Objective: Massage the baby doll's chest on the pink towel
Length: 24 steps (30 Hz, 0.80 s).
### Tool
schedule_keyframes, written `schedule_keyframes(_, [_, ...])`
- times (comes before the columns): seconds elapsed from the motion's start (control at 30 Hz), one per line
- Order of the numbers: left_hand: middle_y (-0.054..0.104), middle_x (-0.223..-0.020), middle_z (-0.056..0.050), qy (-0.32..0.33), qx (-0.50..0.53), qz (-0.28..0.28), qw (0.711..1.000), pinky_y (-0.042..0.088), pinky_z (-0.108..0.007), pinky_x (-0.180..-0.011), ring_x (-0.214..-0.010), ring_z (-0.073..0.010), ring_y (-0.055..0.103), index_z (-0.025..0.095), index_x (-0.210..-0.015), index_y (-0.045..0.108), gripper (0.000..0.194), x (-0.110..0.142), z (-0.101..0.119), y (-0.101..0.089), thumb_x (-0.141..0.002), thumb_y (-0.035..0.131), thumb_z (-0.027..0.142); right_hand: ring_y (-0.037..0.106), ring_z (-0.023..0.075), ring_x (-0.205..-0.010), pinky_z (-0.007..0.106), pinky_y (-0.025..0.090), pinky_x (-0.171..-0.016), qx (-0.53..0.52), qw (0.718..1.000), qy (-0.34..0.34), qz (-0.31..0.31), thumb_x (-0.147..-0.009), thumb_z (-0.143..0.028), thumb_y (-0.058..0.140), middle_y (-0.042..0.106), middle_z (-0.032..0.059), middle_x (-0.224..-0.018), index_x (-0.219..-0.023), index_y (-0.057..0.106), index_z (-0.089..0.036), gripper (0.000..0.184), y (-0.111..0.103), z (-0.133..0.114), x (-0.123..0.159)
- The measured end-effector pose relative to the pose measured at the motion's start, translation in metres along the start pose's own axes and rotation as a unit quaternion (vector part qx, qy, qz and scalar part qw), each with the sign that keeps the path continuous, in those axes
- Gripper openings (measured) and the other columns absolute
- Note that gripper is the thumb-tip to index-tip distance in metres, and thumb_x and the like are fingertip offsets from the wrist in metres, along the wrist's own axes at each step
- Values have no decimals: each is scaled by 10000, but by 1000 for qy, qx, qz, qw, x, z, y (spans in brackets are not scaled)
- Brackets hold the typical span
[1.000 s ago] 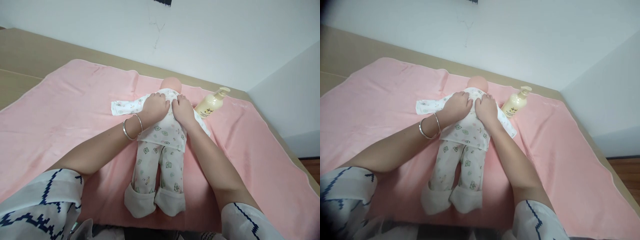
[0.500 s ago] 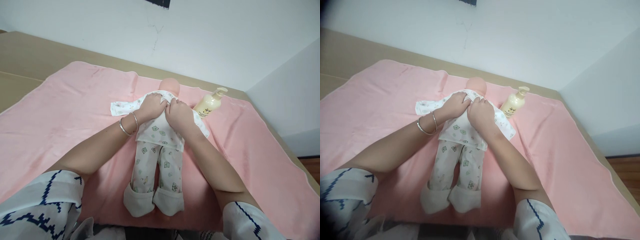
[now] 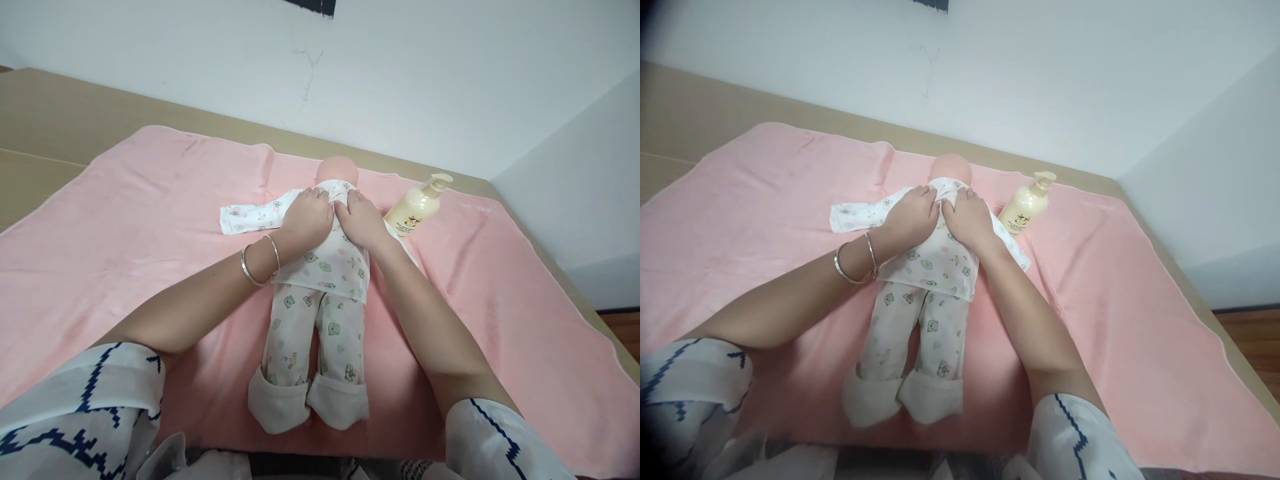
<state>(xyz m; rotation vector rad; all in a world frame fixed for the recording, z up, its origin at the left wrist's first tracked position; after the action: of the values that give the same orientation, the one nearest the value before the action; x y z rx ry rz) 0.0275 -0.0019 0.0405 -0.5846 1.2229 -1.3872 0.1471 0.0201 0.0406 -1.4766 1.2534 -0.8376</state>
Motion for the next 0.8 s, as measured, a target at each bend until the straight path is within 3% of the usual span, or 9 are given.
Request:
schedule_keyframes(0.17, [747,-1199,-196,-36,48,-1,998,527,-497,-1145,-1200,-333,678,119,-1087,702,345,-9,-17,7,-1048,376,227,610,453,-1366,583,496,-1139,63,997,-26,-27,-1073,-340,301,613,323,-1507,-1542,495,17,621,-9,-23,21])
schedule_keyframes(0.27, [740,-1250,-205,-50,55,23,997,492,-522,-1177,-1247,-350,659,113,-1149,694,374,-11,-23,12,-1057,373,281,637,424,-1301,552,520,-1089,81,995,-47,-20,-1043,-269,301,667,317,-1402,-1427,578,-8,540,-15,-32,27])
schedule_keyframes(0.37, [723,-1328,-214,-46,73,47,995,451,-526,-1220,-1308,-348,634,86,-1257,676,425,-11,-24,17,-1060,369,304,673,393,-1235,540,542,-1059,23,999,-33,-37,-1024,-273,325,718,254,-1344,-1325,648,-95,476,-15,-25,21])
schedule_keyframes(0.47, [715,-1375,-210,-42,79,57,994,432,-514,-1247,-1345,-340,622,82,-1321,669,463,-11,-25,20,-1067,363,321,644,375,-1352,535,516,-1154,-46,999,-15,-21,-1036,-320,338,693,224,-1442,-1340,667,-113,494,-7,-13,10])
schedule_keyframes(0.57, [725,-1374,-208,-45,72,56,995,433,-501,-1248,-1341,-340,629,75,-1309,683,472,-11,-26,22,-1066,363,321,506,376,-1548,546,392,-1302,-38,998,4,58,-1037,-310,351,551,251,-1634,-1523,571,-37,600,1,-6,4])
schedule_keyframes(0.63, [727,-1380,-208,-43,71,58,995,437,-492,-1246,-1331,-339,638,71,-1293,692,472,-12,-26,21,-1062,364,320,483,370,-1576,549,364,-1327,-32,995,5,91,-1036,-310,356,527,244,-1665,-1578,534,-27,636,6,-4,4])
schedule_keyframes(0.8, [732,-1377,-202,-36,77,73,994,441,-497,-1243,-1326,-330,640,93,-1266,697,451,-10,-26,20,-1051,373,321,506,358,-1565,550,368,-1330,-34,994,-3,103,-1038,-338,379,544,237,-1658,-1590,544,-41,648,9,-4,6])
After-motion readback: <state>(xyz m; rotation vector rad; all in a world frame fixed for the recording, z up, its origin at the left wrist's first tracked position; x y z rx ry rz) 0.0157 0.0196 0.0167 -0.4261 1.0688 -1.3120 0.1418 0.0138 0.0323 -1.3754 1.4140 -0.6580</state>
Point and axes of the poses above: each hand's wrist, its own x-axis away from the middle knuckle, its own y-axis out of the palm, z = x × y, the point moved 6 cm from there along -x, towards the middle knuckle
